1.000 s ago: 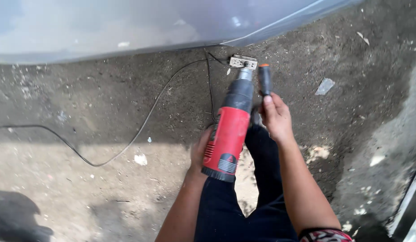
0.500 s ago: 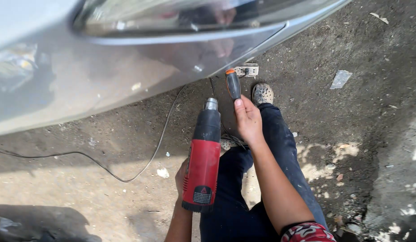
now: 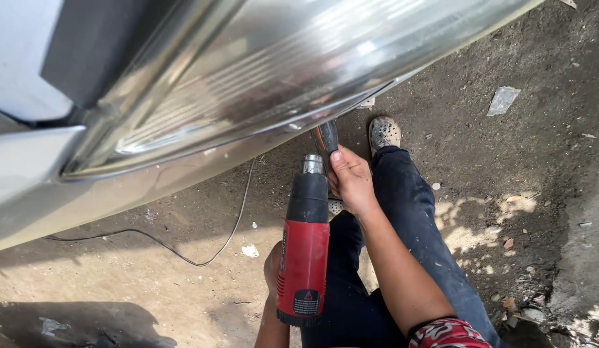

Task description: The person uses a heat gun to warm the edge of a car's rear bumper panel and a screwdriver to pry at the bumper seam and trim, working around the wheel arch and then near the taillight. They reposition along the panel, alternating heating and prying at the seam.

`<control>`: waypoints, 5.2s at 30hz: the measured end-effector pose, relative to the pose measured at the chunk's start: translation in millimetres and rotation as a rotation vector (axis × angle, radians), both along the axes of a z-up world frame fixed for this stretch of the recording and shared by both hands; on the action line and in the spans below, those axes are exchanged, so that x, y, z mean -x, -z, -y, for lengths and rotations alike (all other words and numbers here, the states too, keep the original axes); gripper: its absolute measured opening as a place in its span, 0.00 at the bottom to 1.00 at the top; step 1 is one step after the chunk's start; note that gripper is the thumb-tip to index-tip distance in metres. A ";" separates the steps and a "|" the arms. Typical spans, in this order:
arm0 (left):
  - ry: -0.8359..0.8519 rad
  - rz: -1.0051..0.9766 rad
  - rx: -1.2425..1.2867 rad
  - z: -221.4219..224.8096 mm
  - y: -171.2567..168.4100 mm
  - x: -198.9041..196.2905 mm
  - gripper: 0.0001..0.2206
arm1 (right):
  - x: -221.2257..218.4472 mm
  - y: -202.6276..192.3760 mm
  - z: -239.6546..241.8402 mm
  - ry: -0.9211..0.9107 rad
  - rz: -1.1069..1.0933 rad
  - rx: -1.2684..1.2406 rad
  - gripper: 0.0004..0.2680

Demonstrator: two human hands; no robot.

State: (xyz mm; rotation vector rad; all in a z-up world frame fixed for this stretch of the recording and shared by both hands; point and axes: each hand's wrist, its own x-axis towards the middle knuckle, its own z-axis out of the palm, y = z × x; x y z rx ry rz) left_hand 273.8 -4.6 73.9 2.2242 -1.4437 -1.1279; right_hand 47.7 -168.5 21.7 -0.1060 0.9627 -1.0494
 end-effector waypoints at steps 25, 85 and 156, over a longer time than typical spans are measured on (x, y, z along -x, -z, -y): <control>-0.380 -0.307 -0.050 9.6 -6.4 -17.6 0.16 | -27.7 42.2 -11.1 0.184 -0.173 0.215 0.08; 0.433 0.083 0.305 -99.1 -69.1 -76.7 0.20 | 16.0 -3.6 18.9 -0.062 0.188 -0.202 0.12; 0.327 -0.053 -0.023 114.5 -96.3 146.2 0.26 | -45.9 37.3 10.2 -0.070 -0.469 0.180 0.16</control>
